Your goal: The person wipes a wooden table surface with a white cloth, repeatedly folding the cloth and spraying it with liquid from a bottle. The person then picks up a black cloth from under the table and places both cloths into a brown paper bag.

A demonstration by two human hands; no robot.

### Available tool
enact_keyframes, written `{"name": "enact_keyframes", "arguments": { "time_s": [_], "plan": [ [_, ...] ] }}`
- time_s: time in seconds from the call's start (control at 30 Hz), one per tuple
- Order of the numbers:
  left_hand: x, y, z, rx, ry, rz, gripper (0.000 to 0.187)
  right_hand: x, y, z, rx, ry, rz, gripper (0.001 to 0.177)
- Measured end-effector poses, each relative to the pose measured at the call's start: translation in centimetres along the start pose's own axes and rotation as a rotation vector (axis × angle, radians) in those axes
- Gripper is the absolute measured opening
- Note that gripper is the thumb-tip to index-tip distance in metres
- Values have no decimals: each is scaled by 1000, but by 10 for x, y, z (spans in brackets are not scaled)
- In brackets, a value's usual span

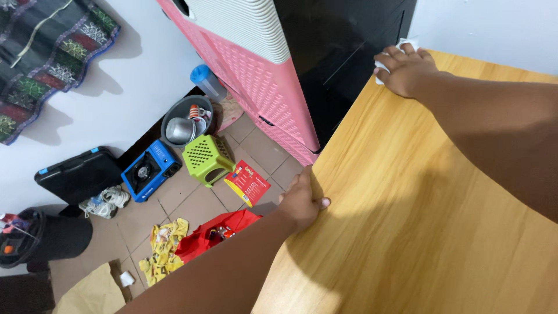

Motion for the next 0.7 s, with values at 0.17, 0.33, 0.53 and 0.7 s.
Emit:
{"name": "enact_keyframes", "arguments": {
  "time_s": [0.17,0.33,0.53,0.7],
  "plan": [
    [2,3,1,19,-12,31,94,-65,27,1,67,-77,-269,63],
    [4,0,2,-1,-9,1,94,-122,93,-1,121,-49,-429,63],
    [8,-7,1,27,16,8,92,-177,171,9,133,-31,-565,63],
    [4,-3,3,42,52,35,92,-230,246,13,185,-29,-671,69]
  ]
}}
Point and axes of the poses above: each hand's wrist, its own y-axis away from the middle knuckle, its own z-axis out of the back of the hand, x = y × z, the point moved 10 cm from there along -y, towards the middle knuckle, and after that the axes turned 6 degrees about y, right-handed, at the moved point
